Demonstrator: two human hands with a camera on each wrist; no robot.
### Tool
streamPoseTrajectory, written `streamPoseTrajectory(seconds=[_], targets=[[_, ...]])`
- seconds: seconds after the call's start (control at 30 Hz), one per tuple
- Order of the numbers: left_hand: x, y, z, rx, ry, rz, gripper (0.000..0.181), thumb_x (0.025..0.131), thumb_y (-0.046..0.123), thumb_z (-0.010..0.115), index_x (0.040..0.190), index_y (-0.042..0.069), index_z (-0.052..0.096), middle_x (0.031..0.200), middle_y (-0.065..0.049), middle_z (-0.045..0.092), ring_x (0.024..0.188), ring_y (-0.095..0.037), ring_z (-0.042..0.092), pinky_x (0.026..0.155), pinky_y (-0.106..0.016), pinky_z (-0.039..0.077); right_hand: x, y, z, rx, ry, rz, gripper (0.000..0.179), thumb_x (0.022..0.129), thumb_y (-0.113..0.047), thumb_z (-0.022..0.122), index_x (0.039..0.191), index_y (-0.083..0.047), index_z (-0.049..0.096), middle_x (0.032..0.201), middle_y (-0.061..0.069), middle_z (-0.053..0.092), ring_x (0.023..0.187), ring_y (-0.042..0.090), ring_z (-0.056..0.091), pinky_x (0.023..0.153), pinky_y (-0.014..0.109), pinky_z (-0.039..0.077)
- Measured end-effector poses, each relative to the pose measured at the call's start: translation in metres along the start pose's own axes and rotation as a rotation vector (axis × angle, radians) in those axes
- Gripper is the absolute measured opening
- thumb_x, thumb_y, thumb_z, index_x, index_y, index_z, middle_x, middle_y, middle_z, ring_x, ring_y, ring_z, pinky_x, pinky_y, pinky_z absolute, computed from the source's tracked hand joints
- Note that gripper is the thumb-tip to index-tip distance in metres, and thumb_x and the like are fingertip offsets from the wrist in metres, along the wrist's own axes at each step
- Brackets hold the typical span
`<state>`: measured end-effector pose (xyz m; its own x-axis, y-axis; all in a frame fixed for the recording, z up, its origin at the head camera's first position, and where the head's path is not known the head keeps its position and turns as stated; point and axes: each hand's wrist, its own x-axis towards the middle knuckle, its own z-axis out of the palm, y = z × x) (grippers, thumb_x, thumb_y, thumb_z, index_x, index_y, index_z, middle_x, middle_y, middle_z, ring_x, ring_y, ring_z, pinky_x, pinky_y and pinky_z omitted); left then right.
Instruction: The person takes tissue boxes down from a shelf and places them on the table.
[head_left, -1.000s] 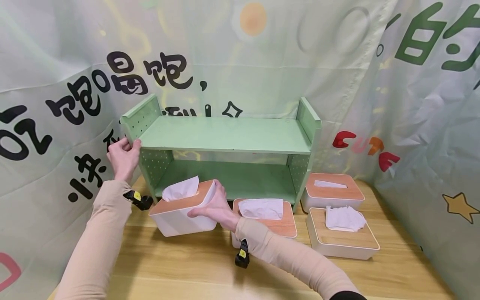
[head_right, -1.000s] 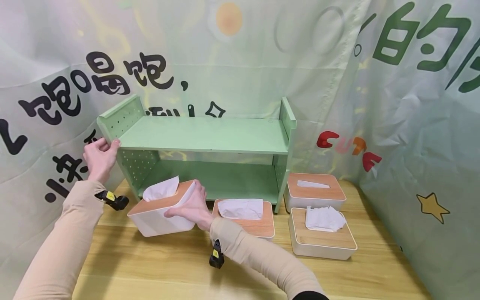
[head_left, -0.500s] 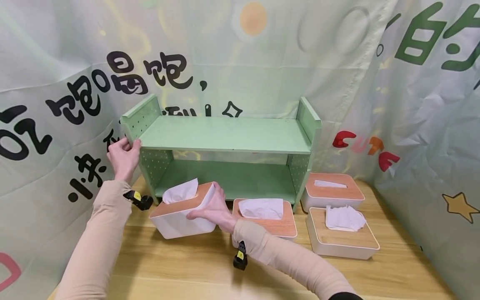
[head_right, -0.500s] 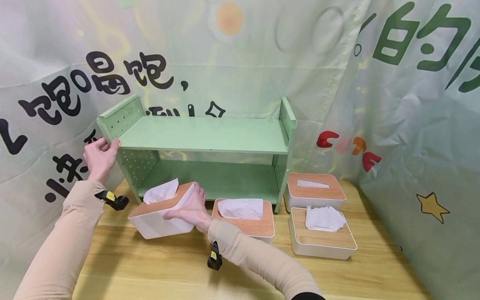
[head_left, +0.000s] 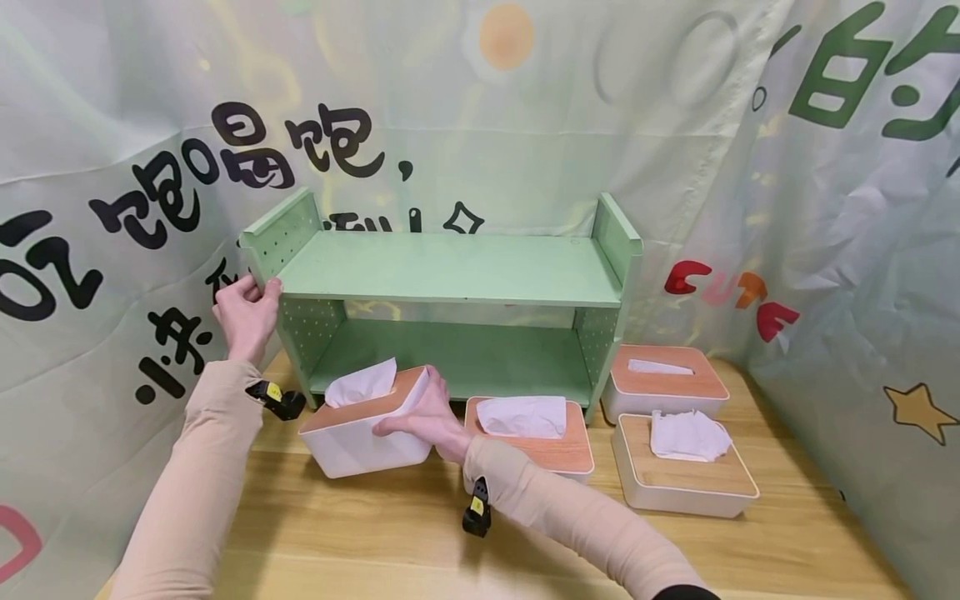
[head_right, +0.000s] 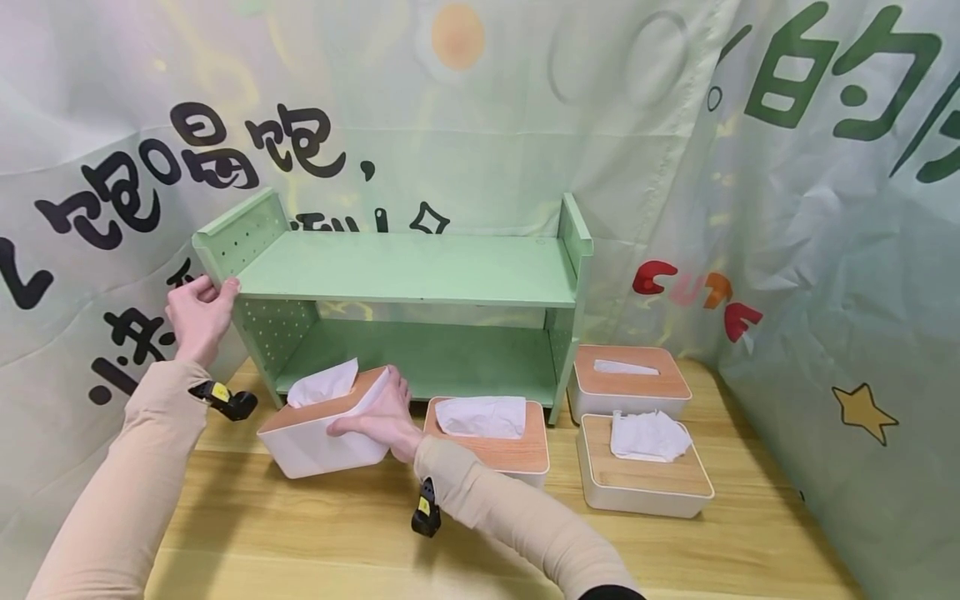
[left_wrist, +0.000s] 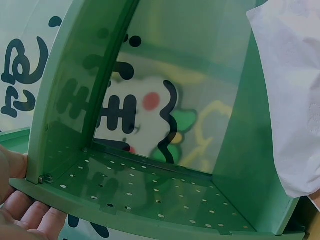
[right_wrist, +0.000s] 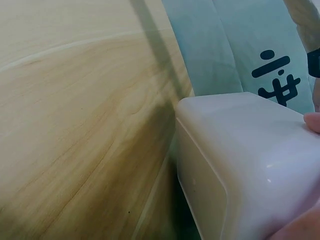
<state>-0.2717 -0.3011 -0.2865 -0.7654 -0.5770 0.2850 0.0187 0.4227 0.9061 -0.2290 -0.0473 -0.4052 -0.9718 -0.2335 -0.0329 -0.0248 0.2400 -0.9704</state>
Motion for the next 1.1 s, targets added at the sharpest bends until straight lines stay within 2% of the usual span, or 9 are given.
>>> streamPoseTrajectory(seconds=[0.23,0.43,0.47,0.53,0.67,0.73,0.8,0.9,1.1], targets=[[-0.001,0.001,0.001,0.014,-0.009,-0.026,0.044,0.099,0.036,0.057,0.135,0.012,0.063,0.130,-0.014,0.066,0.128,-0.020,0.056,0.108,-0.029,0.044,-0.005,0.003,-0.001,-0.002,-0.038,0.033,0.132,0.060,-0.018,0.093,0.161,-0.007,0.008,0.165,0.019,0.021,0.146,0.032,0.030,0.124,0.050,0.025],[-0.001,0.001,0.000,-0.002,-0.017,-0.029,0.044,0.100,0.034,0.057,0.137,0.010,0.062,0.132,-0.017,0.064,0.138,-0.017,0.047,0.112,-0.031,0.041,-0.011,0.005,0.003,-0.056,-0.044,-0.002,0.135,0.059,-0.015,0.094,0.161,-0.005,0.005,0.166,0.020,0.016,0.150,0.034,0.026,0.125,0.051,0.024],[-0.001,0.001,0.000,0.001,-0.016,-0.032,0.044,0.099,0.034,0.058,0.137,0.011,0.062,0.132,-0.016,0.064,0.137,-0.017,0.050,0.111,-0.031,0.042,-0.013,0.006,0.003,-0.070,-0.043,-0.019,0.136,0.058,-0.013,0.094,0.161,-0.005,0.006,0.165,0.020,0.018,0.150,0.035,0.026,0.125,0.051,0.025],[-0.001,0.001,0.001,0.011,-0.013,-0.037,0.044,0.099,0.034,0.058,0.137,0.012,0.062,0.132,-0.015,0.065,0.127,-0.013,0.057,0.108,-0.028,0.045,-0.016,0.007,0.005,-0.100,-0.046,-0.053,0.137,0.055,-0.010,0.094,0.160,-0.003,0.006,0.165,0.020,0.018,0.151,0.036,0.023,0.125,0.052,0.025],[0.000,0.003,0.002,0.036,-0.019,-0.040,0.044,0.099,0.035,0.058,0.137,0.014,0.062,0.132,-0.012,0.066,0.088,0.002,0.064,0.097,-0.022,0.052,-0.020,0.011,0.005,-0.131,-0.041,-0.094,0.136,0.051,-0.002,0.093,0.158,-0.002,0.009,0.161,0.021,0.022,0.148,0.038,0.027,0.123,0.051,0.028],[0.000,0.004,0.003,0.038,-0.022,-0.038,0.044,0.099,0.035,0.058,0.137,0.014,0.062,0.132,-0.013,0.066,0.079,0.010,0.057,0.094,-0.021,0.052,-0.021,0.012,0.004,-0.138,-0.048,-0.076,0.136,0.052,0.000,0.091,0.159,0.000,0.007,0.164,0.022,0.018,0.150,0.039,0.023,0.124,0.051,0.026],[0.000,0.005,0.003,0.036,-0.018,-0.034,0.043,0.099,0.035,0.059,0.136,0.014,0.063,0.131,-0.013,0.066,0.078,0.012,0.054,0.094,-0.021,0.052,-0.021,0.012,0.002,-0.135,-0.060,-0.048,0.137,0.053,0.001,0.090,0.159,0.001,0.004,0.165,0.023,0.013,0.152,0.040,0.020,0.125,0.051,0.024],[0.000,0.006,0.003,0.028,-0.009,-0.038,0.043,0.098,0.035,0.060,0.136,0.014,0.063,0.130,-0.013,0.066,0.079,0.011,0.055,0.097,-0.022,0.051,-0.022,0.011,0.000,-0.145,-0.095,0.016,0.139,0.057,0.001,0.089,0.160,0.000,-0.004,0.169,0.022,0.001,0.156,0.040,0.011,0.126,0.051,0.020],[0.000,0.004,0.001,0.027,-0.012,-0.055,0.044,0.098,0.035,0.060,0.136,0.015,0.063,0.131,-0.012,0.066,0.078,0.012,0.056,0.099,-0.022,0.051,-0.025,0.013,-0.001,-0.131,-0.127,0.081,0.137,0.059,0.008,0.083,0.160,-0.002,-0.010,0.169,0.021,-0.005,0.157,0.039,0.009,0.126,0.051,0.020]])
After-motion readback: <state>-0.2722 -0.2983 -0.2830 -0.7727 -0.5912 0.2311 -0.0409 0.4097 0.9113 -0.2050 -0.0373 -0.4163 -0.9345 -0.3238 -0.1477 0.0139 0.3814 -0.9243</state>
